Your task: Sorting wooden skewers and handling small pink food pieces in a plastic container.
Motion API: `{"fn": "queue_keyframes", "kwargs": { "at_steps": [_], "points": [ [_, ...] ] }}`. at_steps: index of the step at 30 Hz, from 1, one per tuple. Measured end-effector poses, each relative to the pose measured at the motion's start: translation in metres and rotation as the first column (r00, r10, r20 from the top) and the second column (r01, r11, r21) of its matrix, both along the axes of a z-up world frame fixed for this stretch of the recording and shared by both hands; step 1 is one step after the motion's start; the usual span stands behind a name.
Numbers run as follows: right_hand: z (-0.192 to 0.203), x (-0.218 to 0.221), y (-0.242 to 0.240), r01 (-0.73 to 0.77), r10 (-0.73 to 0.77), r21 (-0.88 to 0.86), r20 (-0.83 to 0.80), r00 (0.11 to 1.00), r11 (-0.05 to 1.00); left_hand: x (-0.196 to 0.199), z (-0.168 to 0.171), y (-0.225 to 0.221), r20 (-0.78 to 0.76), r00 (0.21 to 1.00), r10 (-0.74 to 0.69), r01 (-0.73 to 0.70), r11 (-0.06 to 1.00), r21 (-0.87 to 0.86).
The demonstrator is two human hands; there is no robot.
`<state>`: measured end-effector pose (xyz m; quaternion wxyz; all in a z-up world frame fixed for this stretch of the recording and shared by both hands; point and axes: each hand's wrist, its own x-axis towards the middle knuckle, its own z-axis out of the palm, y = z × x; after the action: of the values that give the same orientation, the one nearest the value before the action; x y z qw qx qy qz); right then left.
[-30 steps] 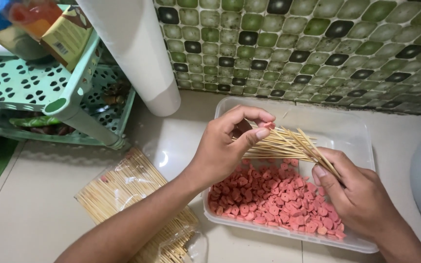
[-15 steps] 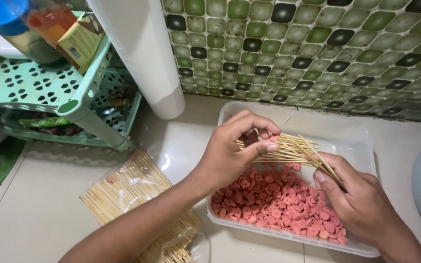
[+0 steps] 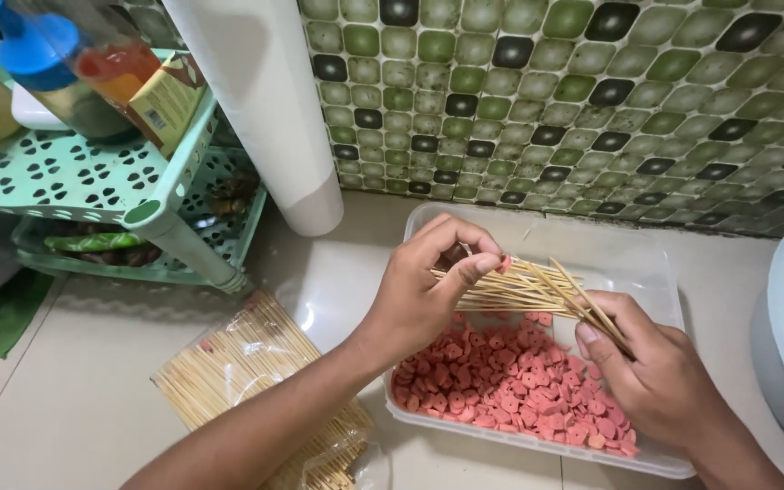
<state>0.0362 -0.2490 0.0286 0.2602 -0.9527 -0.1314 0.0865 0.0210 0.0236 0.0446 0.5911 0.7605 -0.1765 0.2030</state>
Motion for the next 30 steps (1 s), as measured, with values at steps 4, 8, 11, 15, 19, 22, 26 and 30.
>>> {"fn": "queue_keyframes", "kwargs": {
  "at_steps": [4,8,11,15,19,22,26,30],
  "points": [
    [-0.002,0.0,-0.002,0.0,-0.001,0.031,0.01,1.0,1.0,-0.001,0.001,0.0,-0.007,1.0,-0.012,0.012,1.0,-0.004],
    [0.002,-0.002,0.001,0.022,-0.022,0.047,-0.002,1.0,0.999,-0.002,0.0,0.0,-0.038,0.999,-0.002,0.002,1.0,0.005],
    [0.002,-0.002,0.001,0.077,-0.076,0.039,-0.021,0.997,0.996,-0.002,0.002,-0.001,-0.014,1.0,0.026,-0.026,1.0,0.009],
    [0.008,-0.004,0.005,0.128,-0.128,0.07,-0.003,0.992,0.989,-0.006,-0.001,-0.002,0.057,0.989,0.133,-0.134,0.991,0.009],
    [0.018,0.001,0.011,0.139,-0.138,0.021,-0.025,0.99,0.99,-0.022,0.0,-0.018,0.333,0.942,0.049,-0.092,0.989,0.115],
    [0.015,0.003,0.013,0.122,-0.125,-0.039,-0.089,0.988,0.992,-0.039,-0.007,-0.032,0.316,0.919,-0.236,0.161,0.956,0.245],
    [0.013,0.007,0.017,-0.041,0.006,-0.285,-0.123,0.992,0.958,-0.043,-0.024,-0.04,0.246,0.862,-0.443,0.289,0.828,0.48],
    [0.011,0.007,0.019,-0.079,0.025,-0.344,-0.159,0.987,0.936,-0.045,-0.031,-0.038,0.179,0.87,-0.459,0.289,0.77,0.57]
  ]
}}
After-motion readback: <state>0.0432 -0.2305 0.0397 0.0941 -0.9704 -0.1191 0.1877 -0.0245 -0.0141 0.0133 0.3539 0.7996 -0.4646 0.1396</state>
